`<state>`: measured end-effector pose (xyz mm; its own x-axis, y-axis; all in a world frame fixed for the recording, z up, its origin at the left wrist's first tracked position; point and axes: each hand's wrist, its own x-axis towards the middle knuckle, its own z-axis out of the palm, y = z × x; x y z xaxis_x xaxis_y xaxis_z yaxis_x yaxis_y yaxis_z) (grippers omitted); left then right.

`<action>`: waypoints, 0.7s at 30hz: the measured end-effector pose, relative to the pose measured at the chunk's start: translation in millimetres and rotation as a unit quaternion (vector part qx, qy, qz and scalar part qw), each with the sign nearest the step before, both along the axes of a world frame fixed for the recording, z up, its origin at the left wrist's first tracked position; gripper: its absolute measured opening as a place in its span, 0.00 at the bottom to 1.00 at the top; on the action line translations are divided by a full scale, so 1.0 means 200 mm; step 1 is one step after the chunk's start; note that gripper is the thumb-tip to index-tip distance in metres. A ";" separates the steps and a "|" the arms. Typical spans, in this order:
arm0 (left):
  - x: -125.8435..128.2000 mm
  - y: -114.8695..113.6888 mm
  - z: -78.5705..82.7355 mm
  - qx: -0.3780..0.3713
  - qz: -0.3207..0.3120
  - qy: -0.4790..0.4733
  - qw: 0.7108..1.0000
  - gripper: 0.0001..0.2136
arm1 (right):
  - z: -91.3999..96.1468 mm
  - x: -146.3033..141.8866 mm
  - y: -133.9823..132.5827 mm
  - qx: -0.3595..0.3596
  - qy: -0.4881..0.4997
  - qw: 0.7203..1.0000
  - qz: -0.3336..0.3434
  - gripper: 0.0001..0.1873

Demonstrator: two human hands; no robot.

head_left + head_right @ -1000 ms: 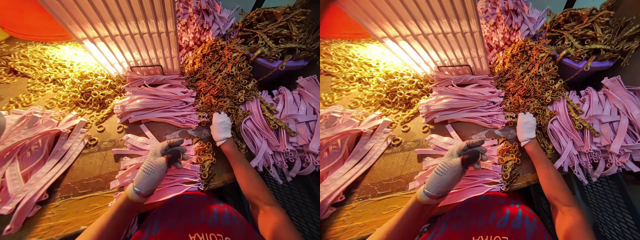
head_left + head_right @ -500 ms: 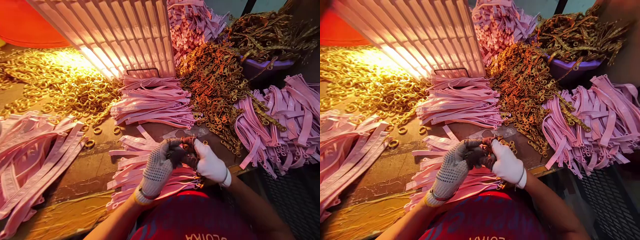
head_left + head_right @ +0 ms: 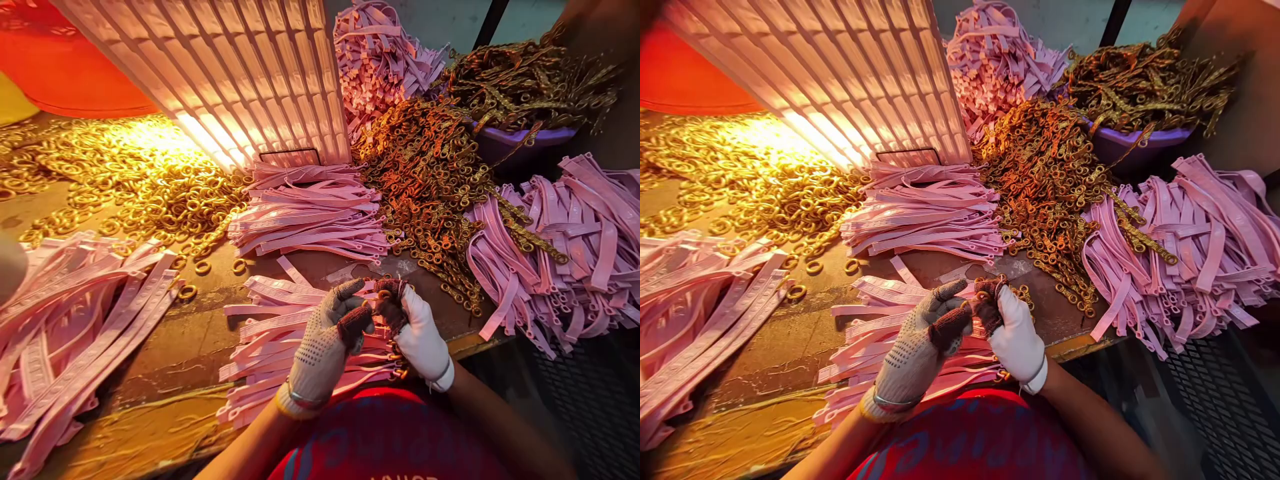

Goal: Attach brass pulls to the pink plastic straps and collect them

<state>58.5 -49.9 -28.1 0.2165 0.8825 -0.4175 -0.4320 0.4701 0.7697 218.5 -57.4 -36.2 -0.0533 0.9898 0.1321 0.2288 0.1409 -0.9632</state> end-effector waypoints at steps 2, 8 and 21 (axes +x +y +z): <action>-0.01 0.01 0.02 -0.003 -0.026 0.016 1.000 0.27 | 0.02 0.05 0.01 0.022 -0.074 0.997 0.025 0.17; -0.06 0.06 0.02 -0.009 -0.155 0.022 0.988 0.33 | 0.06 0.11 0.07 0.092 -0.195 0.953 0.210 0.16; -0.08 0.05 -0.01 0.043 -0.164 0.042 0.985 0.18 | 0.11 0.01 0.05 0.081 -0.556 0.806 0.186 0.06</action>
